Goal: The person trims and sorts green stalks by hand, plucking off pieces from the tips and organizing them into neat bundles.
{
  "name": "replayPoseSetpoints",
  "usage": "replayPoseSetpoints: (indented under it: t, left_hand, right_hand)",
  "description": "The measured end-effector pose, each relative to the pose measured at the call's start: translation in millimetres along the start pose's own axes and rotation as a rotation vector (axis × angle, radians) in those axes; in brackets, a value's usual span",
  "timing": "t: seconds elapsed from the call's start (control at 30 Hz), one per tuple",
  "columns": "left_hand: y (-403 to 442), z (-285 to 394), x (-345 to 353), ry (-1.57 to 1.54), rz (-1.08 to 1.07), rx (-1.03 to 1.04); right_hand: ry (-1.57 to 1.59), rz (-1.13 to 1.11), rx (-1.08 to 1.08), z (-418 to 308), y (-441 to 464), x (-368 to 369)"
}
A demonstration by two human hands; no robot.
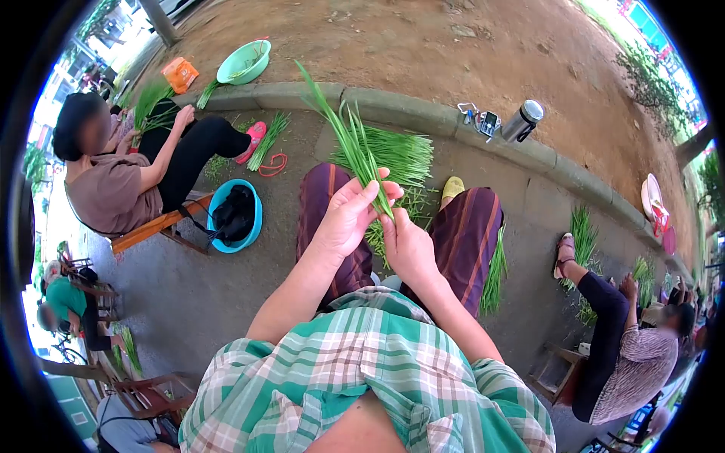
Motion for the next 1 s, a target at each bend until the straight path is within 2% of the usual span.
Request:
replayPoseSetpoints:
  t: [0.1,0.17,0.27,0.33,0.4,0.47,0.5,0.53,0.6,0.67,0.87,0.93,1.0]
  left_hand:
    - [0.3,6.6,-1.4,-0.050,0.008,0.074]
    - [-4.0,8.5,2.4,-0.174,-0.002,0.046]
    - [-4.4,12.8,7.1,-0.175,-0.076,0.107]
    - [-7.5,17.2,10.6,-0.150,-0.044,0.102]
    - [-8.3,19.0,9.8,-0.124,-0.089,0.108]
    - [-8.0,21.3,10.2,-0.100,-0.098,0.113]
    - [-7.8,22.8,10.5,-0.077,-0.104,0.116]
    - [-7.6,24.5,9.7,-0.074,-0.113,0.116]
    - [-8.4,30.0,9.9,-0.074,-0.166,0.105]
    - [-8.2,38.0,9.2,-0.002,-0.162,0.091]
    - [-19.4,60.3,5.8,0.204,-0.155,0.042]
    - [-24.5,63.2,-1.2,0.261,-0.146,0.008]
    - [-32.4,69.4,-5.7,0.302,-0.186,-0.021]
  right_hand:
    - [-0.216,0.050,-0.076,-6.9,-6.3,5.6]
    - [-0.216,0.087,-0.116,-11.6,-8.3,10.4]
    - [-0.224,0.101,-0.126,-16.0,-9.0,12.9]
    - [-0.183,0.122,-0.169,-19.0,-10.1,12.9]
    - [-0.168,0.078,-0.160,-18.3,-10.4,15.6]
    - [-0.088,0.059,-0.245,-19.9,-11.3,18.9]
    - [-0.041,-0.043,-0.165,-15.2,-10.3,21.9]
    - [-0.043,-0.034,-0.168,-16.0,-9.4,17.9]
    - [0.025,-0.124,-0.298,-27.1,-9.9,15.6]
    - [0.059,-0.138,-0.285,-27.6,-8.1,7.8]
    - [0.740,0.033,0.041,6.3,20.1,-26.6]
    - [0.855,0.097,0.088,3.9,32.1,-45.9]
    - [0.895,0.133,0.043,-7.2,43.5,-66.5]
Point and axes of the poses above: each hand's wrist, its own y-axis towards the middle knuckle, its own x-axis out of the palm, z = x × y, the point moved 7 cm from there along y, towards the middle knuckle, and after that the axes turned 4 degrees about y, right-handed, at the moved point
